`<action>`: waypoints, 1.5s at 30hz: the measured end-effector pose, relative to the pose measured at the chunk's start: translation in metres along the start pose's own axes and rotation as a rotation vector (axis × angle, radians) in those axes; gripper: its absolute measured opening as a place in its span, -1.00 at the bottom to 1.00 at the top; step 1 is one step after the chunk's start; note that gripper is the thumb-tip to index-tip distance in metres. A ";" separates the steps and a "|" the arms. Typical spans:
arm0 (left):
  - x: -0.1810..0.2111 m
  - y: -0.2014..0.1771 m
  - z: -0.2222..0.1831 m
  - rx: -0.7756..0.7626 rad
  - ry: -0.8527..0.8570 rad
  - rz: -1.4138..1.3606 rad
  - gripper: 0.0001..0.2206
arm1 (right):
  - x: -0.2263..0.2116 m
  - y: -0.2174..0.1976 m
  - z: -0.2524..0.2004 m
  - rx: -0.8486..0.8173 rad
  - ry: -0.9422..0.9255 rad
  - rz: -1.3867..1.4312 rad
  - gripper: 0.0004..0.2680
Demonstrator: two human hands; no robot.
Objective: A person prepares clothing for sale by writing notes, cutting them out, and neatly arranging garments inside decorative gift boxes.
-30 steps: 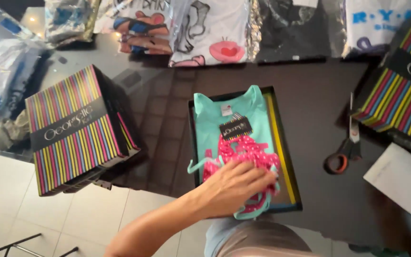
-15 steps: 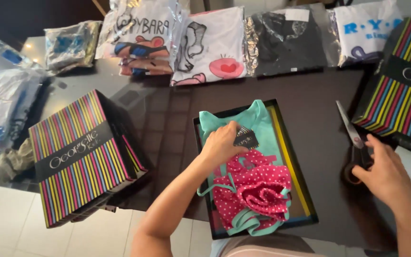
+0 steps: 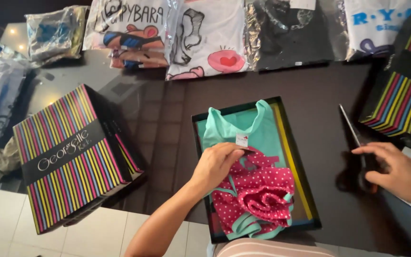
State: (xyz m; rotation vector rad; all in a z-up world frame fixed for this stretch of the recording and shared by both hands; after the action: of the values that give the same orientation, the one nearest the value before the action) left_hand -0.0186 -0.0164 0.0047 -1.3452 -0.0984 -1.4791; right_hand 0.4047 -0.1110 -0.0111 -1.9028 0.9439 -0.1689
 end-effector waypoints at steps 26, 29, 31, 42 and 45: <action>-0.033 -0.022 0.065 -0.182 0.311 0.237 -0.92 | -0.035 0.047 -0.066 -0.599 -0.633 1.109 -0.26; -0.033 -0.025 0.073 -0.133 0.242 0.328 -0.82 | -0.038 0.048 -0.070 -0.559 -0.662 1.045 -0.37; -0.032 -0.030 0.074 -0.397 0.189 0.225 -0.58 | -0.043 0.044 -0.076 -0.606 -0.522 1.096 -0.37; -0.068 -0.027 0.052 -0.476 0.244 0.288 -0.37 | -0.036 0.050 -0.075 -0.610 -0.422 1.090 -0.37; -0.081 -0.021 0.056 -0.444 0.269 0.308 -0.58 | -0.035 0.057 -0.072 -0.649 -0.471 1.152 -0.35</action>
State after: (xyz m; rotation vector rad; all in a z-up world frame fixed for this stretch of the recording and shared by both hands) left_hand -0.0148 0.0799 -0.0246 -1.4128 0.6168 -1.4474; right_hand 0.3155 -0.1515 -0.0104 -1.4937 1.6979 1.3252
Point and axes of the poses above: each hand's wrist, its own z-axis towards the middle knuckle, its own y-axis out of the palm, x = y × z, the point moved 1 cm from there along z, towards the middle knuckle, and after that the axes turned 13 degrees about y, right-handed, at the moved point
